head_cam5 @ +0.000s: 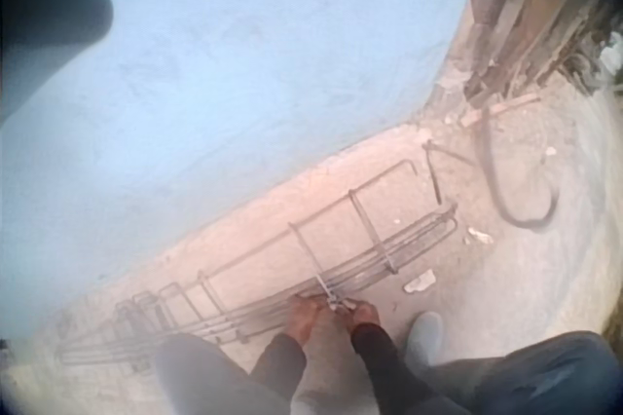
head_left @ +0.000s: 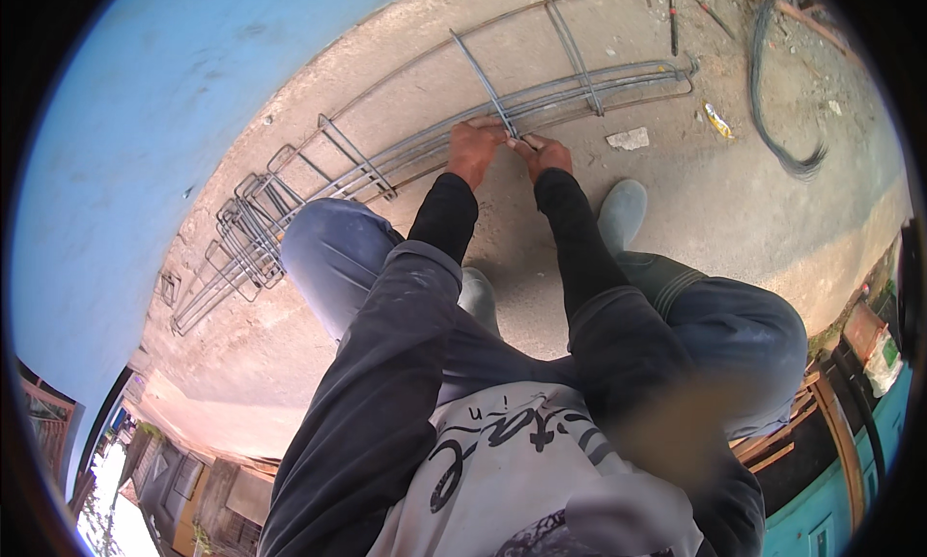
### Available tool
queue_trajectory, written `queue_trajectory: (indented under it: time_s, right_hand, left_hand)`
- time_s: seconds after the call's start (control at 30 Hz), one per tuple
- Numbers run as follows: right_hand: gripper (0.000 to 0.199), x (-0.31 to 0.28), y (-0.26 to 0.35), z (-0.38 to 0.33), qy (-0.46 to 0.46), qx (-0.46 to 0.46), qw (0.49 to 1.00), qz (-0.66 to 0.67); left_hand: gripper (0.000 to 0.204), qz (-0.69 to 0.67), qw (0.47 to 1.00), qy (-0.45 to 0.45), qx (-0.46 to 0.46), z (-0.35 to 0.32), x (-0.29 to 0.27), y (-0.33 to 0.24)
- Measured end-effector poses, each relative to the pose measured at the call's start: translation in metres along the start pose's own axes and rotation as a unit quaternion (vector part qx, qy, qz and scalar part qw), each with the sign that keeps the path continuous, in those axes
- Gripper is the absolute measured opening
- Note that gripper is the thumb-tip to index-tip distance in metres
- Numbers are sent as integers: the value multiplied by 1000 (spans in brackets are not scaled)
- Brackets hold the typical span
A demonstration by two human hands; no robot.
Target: The person assembles a rebar cage by arranging metal bars and tying them together with wire. They use pliers to twist the wire and secure the structure.
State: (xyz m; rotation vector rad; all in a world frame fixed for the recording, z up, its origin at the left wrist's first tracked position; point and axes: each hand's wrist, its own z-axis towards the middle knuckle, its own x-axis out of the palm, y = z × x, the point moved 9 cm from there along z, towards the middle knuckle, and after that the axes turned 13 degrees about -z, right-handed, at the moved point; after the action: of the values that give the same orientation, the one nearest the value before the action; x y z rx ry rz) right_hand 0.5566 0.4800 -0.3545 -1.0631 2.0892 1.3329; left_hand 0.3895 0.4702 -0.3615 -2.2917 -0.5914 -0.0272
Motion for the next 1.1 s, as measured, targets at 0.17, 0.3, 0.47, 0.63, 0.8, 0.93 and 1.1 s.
queue_trajectory:
  time_s: [0.17, 0.3, 0.47, 0.63, 0.8, 0.93, 1.1]
  right_hand:
    - [44, -3, 9, -11, 55, 90, 994, 24]
    - [46, 7, -2, -5, 15, 77, 997, 4]
    - [45, 16, -18, 3, 4, 52, 998, -32]
    - [33, 10, 0, -6, 18, 54, 996, -71]
    - [32, 11, -2, -2, 33, 47, 994, -94]
    - [36, 8, 2, 0, 44, 44, 997, -38]
    - [51, 10, -4, 1, 54, 58, 996, -50]
  left_hand:
    - [21, 63, 996, -62, 22, -12, -9, -3]
    - [12, 144, 976, -129, 100, -22, -9, -11]
    - [11, 204, 952, -146, 178, -48, 14, -27]
    - [11, 258, 920, -116, 270, -52, 19, -27]
    - [14, 307, 898, -17, 314, -59, 31, -25]
    - [17, 349, 849, -5, 397, -71, 31, -34]
    - [17, 253, 932, -3, 261, -55, 8, -21]
